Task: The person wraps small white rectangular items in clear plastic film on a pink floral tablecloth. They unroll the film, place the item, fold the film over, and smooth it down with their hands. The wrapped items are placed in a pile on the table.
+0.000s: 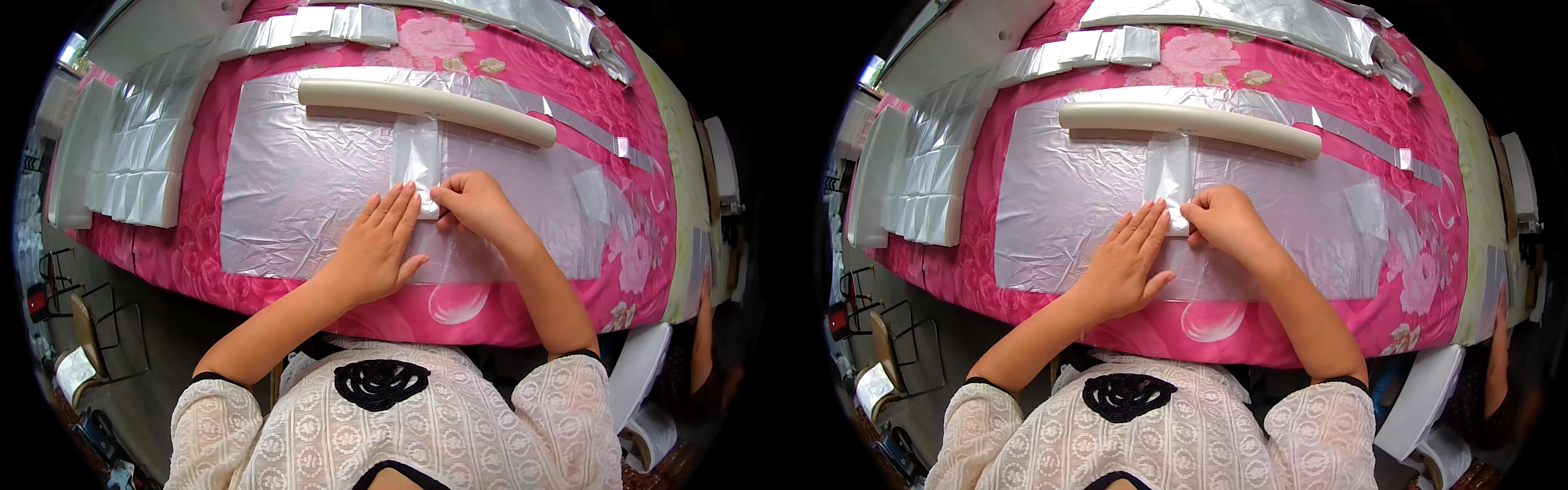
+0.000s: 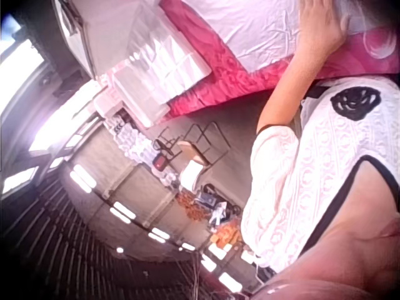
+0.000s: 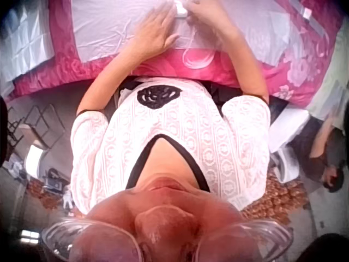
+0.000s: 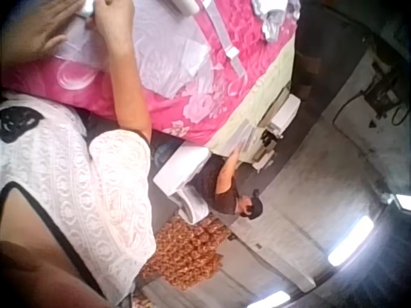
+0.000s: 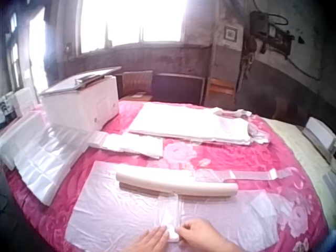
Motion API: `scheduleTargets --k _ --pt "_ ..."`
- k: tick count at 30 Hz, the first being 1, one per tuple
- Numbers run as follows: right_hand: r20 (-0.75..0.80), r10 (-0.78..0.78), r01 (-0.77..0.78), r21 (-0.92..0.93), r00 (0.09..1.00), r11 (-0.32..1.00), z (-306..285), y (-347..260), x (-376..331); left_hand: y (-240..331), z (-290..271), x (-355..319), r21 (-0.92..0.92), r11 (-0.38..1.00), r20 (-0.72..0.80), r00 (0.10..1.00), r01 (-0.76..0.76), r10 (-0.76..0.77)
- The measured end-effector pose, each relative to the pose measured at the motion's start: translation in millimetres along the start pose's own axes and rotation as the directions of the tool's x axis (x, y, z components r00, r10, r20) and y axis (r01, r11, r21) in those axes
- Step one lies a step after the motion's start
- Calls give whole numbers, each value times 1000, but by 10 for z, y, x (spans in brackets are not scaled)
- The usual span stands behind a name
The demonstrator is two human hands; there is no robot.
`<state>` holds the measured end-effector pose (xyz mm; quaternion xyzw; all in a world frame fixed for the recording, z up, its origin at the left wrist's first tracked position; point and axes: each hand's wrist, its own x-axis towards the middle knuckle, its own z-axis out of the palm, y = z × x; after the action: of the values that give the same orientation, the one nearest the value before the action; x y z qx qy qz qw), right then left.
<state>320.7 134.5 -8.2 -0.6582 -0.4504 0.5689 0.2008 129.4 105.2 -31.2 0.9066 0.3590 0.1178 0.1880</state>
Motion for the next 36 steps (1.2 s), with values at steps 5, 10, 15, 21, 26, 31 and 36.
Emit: scheduleTargets --k 5,10,15,21,26,31,36 --pt "-203 -349 252 -387 915 887 136 53 -154 12 74 -40 85 996 46 999 9 -13" --pt "52 -887 511 -832 459 216 116 300 -57 -10 85 -30 45 999 4 1000 -7 7" --pt "198 -850 643 -741 487 196 8 327 77 -180 19 1 -5 993 -137 984 -115 113" --pt "176 -849 688 -676 498 263 -93 257 126 -243 29 131 151 965 -318 914 -213 252" --pt "135 -889 745 -607 438 275 -82 226 122 -191 -42 100 -32 993 -237 966 -109 99" --pt "242 -889 811 -548 389 206 55 416 -213 -30 -159 -219 -123 921 -279 903 -370 326" --pt "246 -882 835 -493 403 244 127 527 -383 -65 -141 -345 -141 950 -121 957 -278 263"
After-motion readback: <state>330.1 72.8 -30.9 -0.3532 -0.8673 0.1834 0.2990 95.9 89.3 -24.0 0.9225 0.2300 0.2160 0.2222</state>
